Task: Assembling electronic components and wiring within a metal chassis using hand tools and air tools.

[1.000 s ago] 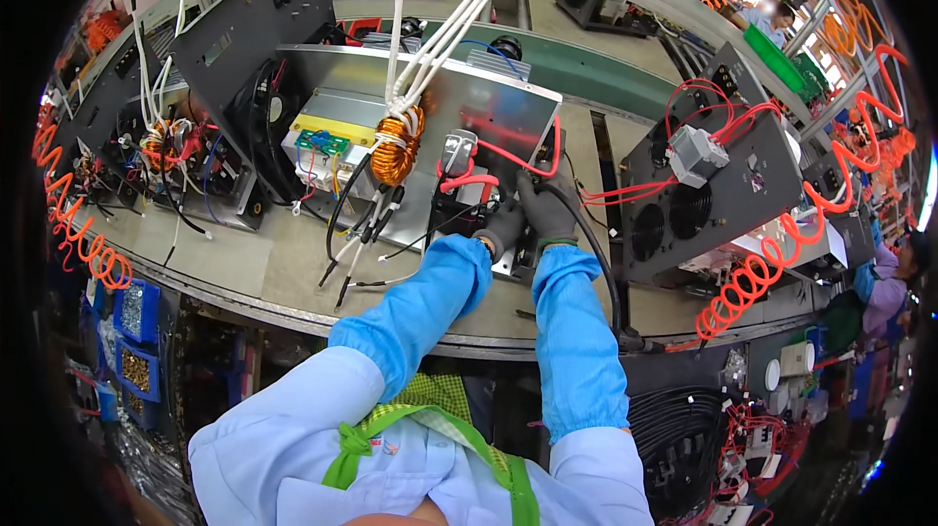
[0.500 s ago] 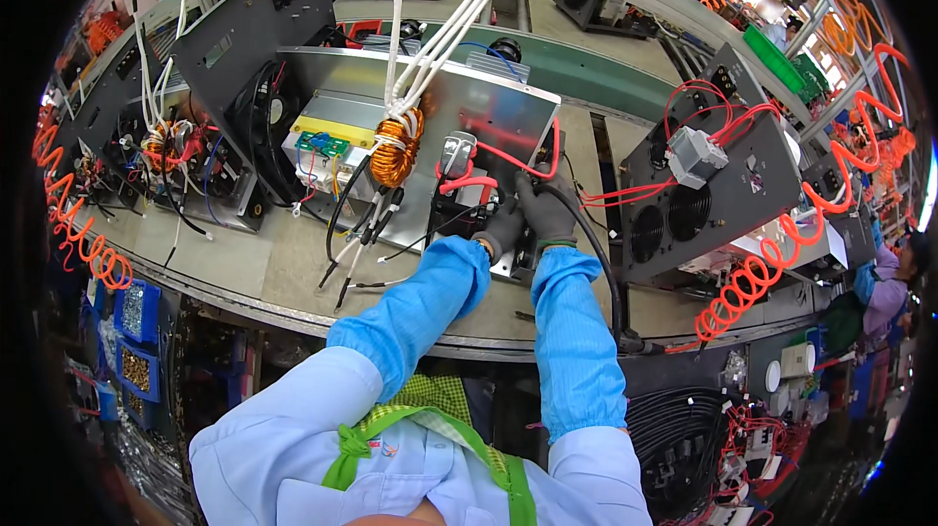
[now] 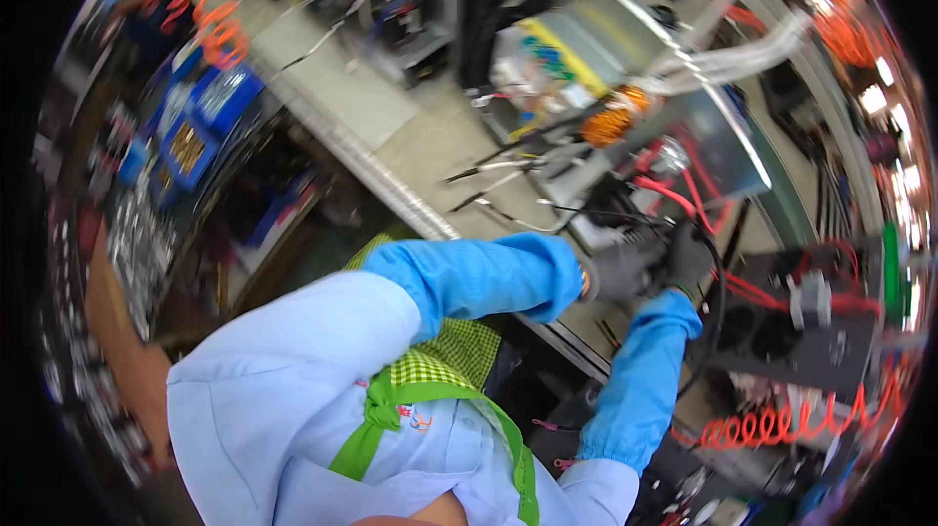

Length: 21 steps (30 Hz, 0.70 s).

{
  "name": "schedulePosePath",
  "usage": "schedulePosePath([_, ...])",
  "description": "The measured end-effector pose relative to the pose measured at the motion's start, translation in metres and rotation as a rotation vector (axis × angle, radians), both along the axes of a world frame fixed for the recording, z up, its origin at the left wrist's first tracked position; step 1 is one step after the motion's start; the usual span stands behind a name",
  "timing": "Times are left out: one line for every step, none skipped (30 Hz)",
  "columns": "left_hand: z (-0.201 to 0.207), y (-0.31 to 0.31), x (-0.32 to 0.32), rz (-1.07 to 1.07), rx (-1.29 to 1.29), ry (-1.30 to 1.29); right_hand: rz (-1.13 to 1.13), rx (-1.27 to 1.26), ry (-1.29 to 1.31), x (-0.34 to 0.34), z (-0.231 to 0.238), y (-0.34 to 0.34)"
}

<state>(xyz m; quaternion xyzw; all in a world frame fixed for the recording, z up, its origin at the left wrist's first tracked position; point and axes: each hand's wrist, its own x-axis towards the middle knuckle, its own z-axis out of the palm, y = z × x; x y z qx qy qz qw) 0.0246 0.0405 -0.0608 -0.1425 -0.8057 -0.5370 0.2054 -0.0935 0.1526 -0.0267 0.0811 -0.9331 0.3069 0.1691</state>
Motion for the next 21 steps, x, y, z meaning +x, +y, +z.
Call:
schedulePosePath([0.019,-0.018,0.037,-0.109,-0.069,0.085,0.066,0.119,0.000,-0.011,-0.013,0.022])
schedulePosePath([0.030,-0.043,0.067,-0.249,-0.158,0.085,0.020,-0.010,-0.098,0.002,0.000,0.011])
schedulePosePath([0.037,-0.068,0.097,-0.412,-0.255,0.089,0.023,0.047,-0.151,-0.002,0.000,0.020])
schedulePosePath([0.036,-0.100,0.126,-0.386,-0.308,0.128,0.087,0.042,-0.151,-0.001,0.004,0.019])
schedulePosePath([0.037,-0.133,0.153,-0.379,-0.361,0.174,0.097,0.056,-0.160,-0.002,0.006,0.024])
schedulePosePath([0.038,-0.172,0.175,-0.300,-0.374,0.079,0.196,-0.096,-0.140,-0.004,0.001,0.027])
schedulePosePath([0.029,-0.216,0.202,-0.103,-0.349,0.049,0.203,-0.102,-0.264,-0.005,0.005,0.021])
schedulePosePath([0.039,-0.260,0.233,0.143,-0.381,-0.069,0.215,-0.126,-0.232,-0.009,-0.005,0.026])
schedulePosePath([0.052,-0.303,0.267,0.391,-0.575,-0.187,0.230,-0.152,-0.167,-0.013,-0.005,0.030])
schedulePosePath([0.064,-0.348,0.292,0.519,-0.733,-0.344,0.225,-0.152,-0.203,-0.019,-0.007,0.029])
schedulePosePath([0.080,-0.378,0.318,0.717,-0.789,-0.475,0.213,-0.154,-0.241,-0.022,-0.009,0.029])
schedulePosePath([0.086,-0.410,0.342,0.853,-0.982,-0.687,0.206,-0.148,-0.246,-0.026,-0.011,0.029])
schedulePosePath([0.056,-0.459,0.380,0.994,-1.132,-0.743,0.206,-0.145,-0.252,-0.030,-0.013,0.027])
schedulePosePath([0.059,-0.473,0.398,1.019,-1.120,-0.988,0.199,-0.134,-0.223,-0.033,-0.018,0.029])
schedulePosePath([0.063,-0.482,0.412,1.036,-1.096,-1.237,0.201,-0.146,-0.217,-0.033,-0.022,0.031])
schedulePosePath([0.054,-0.491,0.427,1.043,-1.120,-1.318,0.206,-0.159,-0.210,-0.033,-0.025,0.033])
schedulePosePath([0.043,-0.498,0.437,1.048,-1.142,-1.399,0.220,-0.195,-0.223,-0.032,-0.026,0.033])
schedulePosePath([0.034,-0.506,0.445,1.101,-1.089,-1.369,0.237,-0.210,-0.225,-0.033,-0.026,0.034])
schedulePosePath([0.030,-0.510,0.449,1.152,-1.036,-1.337,0.252,-0.223,-0.229,-0.029,-0.025,0.034])
schedulePosePath([0.027,-0.514,0.451,1.201,-0.983,-1.305,0.270,-0.215,-0.223,-0.026,-0.023,0.033])
schedulePosePath([0.026,-0.519,0.454,1.181,-0.964,-1.295,0.287,-0.207,-0.217,-0.023,-0.021,0.033])
